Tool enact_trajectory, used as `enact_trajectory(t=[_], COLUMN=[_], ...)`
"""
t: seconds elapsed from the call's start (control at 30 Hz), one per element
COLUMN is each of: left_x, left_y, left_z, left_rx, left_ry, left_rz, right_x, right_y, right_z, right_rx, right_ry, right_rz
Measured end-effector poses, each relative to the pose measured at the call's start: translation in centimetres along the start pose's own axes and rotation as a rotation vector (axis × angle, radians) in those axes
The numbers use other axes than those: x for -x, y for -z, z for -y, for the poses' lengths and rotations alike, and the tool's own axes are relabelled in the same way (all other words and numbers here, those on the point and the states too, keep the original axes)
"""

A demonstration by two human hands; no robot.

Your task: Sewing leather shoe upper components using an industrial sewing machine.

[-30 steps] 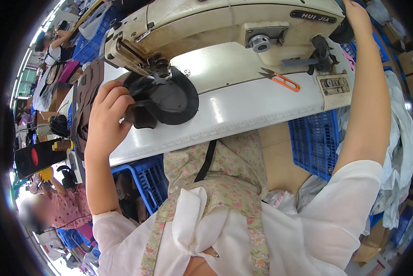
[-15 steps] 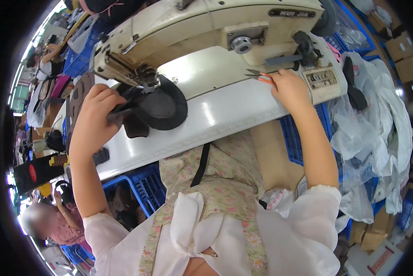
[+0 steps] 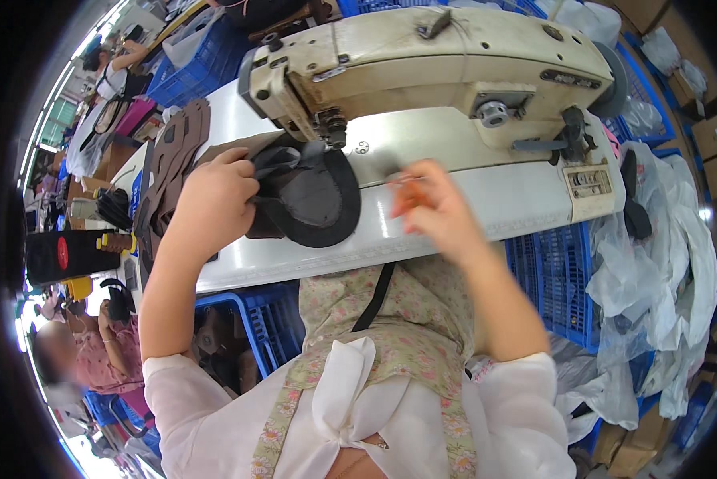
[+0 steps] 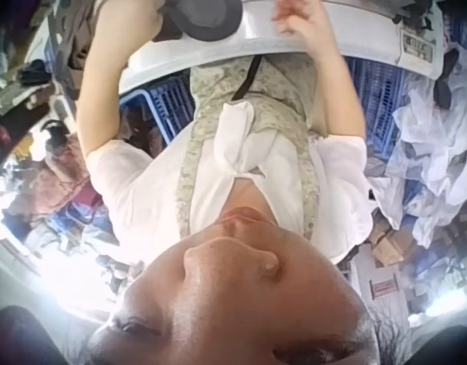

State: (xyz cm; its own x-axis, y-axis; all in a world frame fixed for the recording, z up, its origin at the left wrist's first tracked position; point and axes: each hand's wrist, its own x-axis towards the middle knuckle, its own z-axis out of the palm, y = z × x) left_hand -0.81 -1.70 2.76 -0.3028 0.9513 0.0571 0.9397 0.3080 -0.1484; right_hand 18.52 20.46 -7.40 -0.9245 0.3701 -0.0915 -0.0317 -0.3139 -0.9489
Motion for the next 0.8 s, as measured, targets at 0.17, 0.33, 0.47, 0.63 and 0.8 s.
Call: enact_trajectory(t=[0.17,0.33,0.47,0.63,0.8], left_x=[-0.4,1.0,1.9,2.3,2.3], left_y=[0.1,-1.0,-1.7,-2.4,-2.4], left_z=[-0.7,0.3,0.1,0.0,-0.3], left_rx=[-0.042,-0.006,-0.029,-0.058,-0.046], left_ry=[-0.022,-0.04,-0.045,-0.065,-0.085], left_rz=[-0.003,-0.068,-0.117,-0.139,-0.135], right_x=[-2.1,-4.4,-6.4,-7.4,-9.3], right_y=[-10.3,-13.8,-14.7,-16.3,-16.7], right_z=[0.0,-1.5,-2.7,-3.7,-2.9], right_rx=[-0.03,-0.122,0.22,0.681,0.597], right_ry=[0.264,0.364,0.482,0.671,0.737], right_rz=[0.301,-0.001,-0.154,-0.318,-0.386])
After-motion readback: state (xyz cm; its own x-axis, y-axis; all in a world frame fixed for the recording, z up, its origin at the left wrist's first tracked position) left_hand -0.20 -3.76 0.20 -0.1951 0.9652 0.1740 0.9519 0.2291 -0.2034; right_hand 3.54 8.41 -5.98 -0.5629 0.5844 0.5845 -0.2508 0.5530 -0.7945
